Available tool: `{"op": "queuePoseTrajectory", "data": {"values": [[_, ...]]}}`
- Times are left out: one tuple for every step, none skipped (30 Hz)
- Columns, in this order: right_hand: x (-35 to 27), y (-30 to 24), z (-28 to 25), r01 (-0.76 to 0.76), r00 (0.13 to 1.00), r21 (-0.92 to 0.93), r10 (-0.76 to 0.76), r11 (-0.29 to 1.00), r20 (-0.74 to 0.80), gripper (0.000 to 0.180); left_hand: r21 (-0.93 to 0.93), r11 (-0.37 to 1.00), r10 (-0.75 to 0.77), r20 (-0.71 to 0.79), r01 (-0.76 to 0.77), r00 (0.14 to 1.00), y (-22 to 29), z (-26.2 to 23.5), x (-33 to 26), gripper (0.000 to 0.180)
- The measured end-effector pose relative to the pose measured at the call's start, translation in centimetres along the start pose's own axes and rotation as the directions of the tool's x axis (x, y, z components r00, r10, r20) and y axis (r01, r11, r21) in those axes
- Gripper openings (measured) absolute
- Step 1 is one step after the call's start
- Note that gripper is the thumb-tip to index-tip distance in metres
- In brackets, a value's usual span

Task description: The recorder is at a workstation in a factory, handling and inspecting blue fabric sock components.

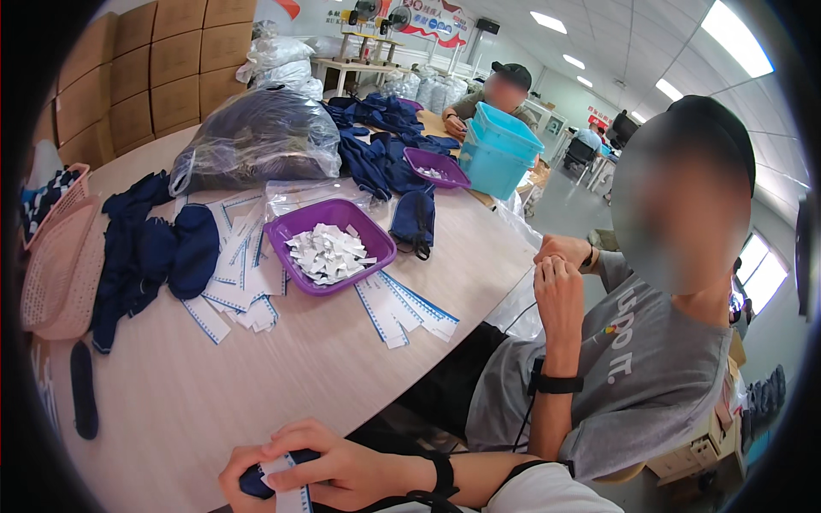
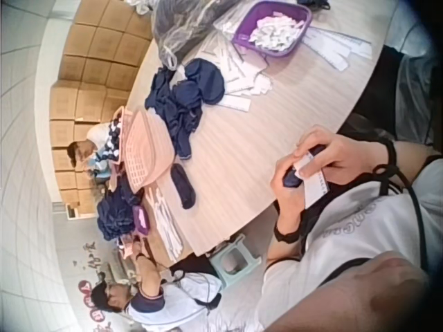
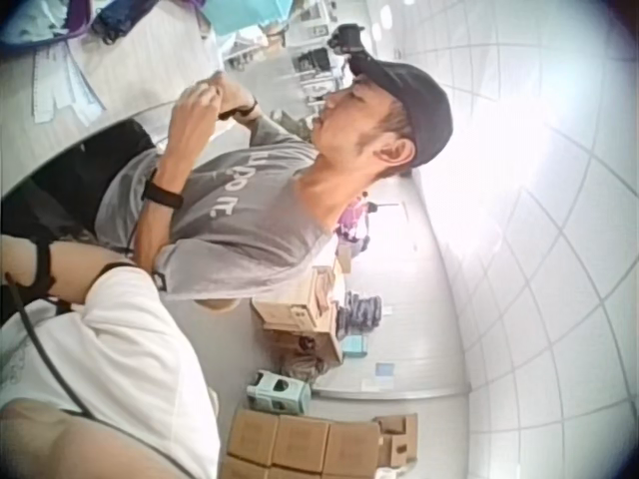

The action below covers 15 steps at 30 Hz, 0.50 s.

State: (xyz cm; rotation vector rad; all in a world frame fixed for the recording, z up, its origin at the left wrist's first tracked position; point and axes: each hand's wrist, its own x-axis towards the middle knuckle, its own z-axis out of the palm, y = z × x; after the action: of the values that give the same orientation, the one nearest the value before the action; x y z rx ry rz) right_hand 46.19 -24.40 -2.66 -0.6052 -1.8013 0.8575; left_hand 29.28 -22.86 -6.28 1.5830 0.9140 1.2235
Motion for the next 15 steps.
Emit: {"op": "queuePoseTrajectory", "data": {"values": [[0.0,0.0,0.0,0.000,1.000,0.002,0.000,1.000,0.000,0.032,-0.003,1.000,-0.022,0.003,0.022,1.000,0.3,0.1,0.1,0.028],[0.0,0.0,0.0,-0.007,1.000,0.008,0.007,1.000,0.011,0.031,-0.005,0.999,-0.043,0.006,0.043,0.999,0.5,0.2,0.2,0.026],[0.0,0.0,-0.1,-0.015,1.000,0.013,0.015,1.000,0.024,0.031,-0.005,0.999,-0.043,0.005,0.043,0.999,0.6,0.3,0.1,0.026],[0.0,-0.2,-0.2,-0.015,1.000,0.013,0.014,1.000,0.024,0.031,0.003,1.000,-0.025,-0.007,0.025,1.000,0.7,0.4,0.1,0.023],[0.1,-0.4,-0.4,-0.038,0.998,0.018,0.037,0.999,0.053,0.031,0.011,1.000,-0.006,-0.019,0.006,1.000,0.7,0.4,0.2,0.021],[0.2,-0.6,-0.5,-0.061,0.995,0.023,0.059,0.998,0.081,0.032,0.011,1.000,-0.006,-0.019,0.006,1.000,0.8,0.4,0.2,0.021],[0.2,-0.7,-0.7,-0.061,0.995,0.022,0.059,0.998,0.081,0.032,-0.013,0.999,-0.034,-0.009,0.033,0.999,1.0,0.3,0.2,0.021],[0.3,-0.9,-0.9,-0.080,0.992,0.040,0.075,0.996,0.106,0.033,-0.037,0.997,-0.061,0.003,0.061,0.998,1.1,0.2,0.2,0.020],[0.3,-1.0,-1.0,-0.099,0.987,0.057,0.091,0.993,0.133,0.033,-0.038,0.997,-0.060,0.002,0.060,0.998,1.2,0.2,0.2,0.020],[0.3,-1.1,-0.9,-0.099,0.987,0.057,0.091,0.993,0.134,0.033,-0.060,0.998,-0.030,0.010,0.030,1.000,1.4,0.2,0.2,0.021],[0.3,-1.2,-0.8,-0.083,0.990,0.049,0.077,0.995,0.119,0.034,-0.083,0.997,0.001,0.018,0.001,1.000,1.4,0.2,0.3,0.021],[0.3,-1.2,-0.7,-0.068,0.993,0.042,0.063,0.997,0.105,0.035,-0.084,0.996,0.001,0.017,0.001,1.000,1.5,0.1,0.2,0.021],[0.2,-1.3,-0.5,-0.068,0.992,0.042,0.063,0.997,0.106,0.035,-0.116,0.993,-0.003,0.025,0.006,1.000,1.6,0.1,0.2,0.023],[0.1,-1.3,-0.3,-0.052,0.995,0.038,0.048,0.998,0.088,0.035,-0.147,0.989,-0.007,0.034,0.012,0.999,1.6,0.0,0.1,0.025],[0.1,-1.3,-0.1,-0.035,0.997,0.034,0.032,0.999,0.071,0.036,-0.147,0.989,-0.007,0.033,0.011,0.999,1.6,0.0,0.1,0.025]]}}
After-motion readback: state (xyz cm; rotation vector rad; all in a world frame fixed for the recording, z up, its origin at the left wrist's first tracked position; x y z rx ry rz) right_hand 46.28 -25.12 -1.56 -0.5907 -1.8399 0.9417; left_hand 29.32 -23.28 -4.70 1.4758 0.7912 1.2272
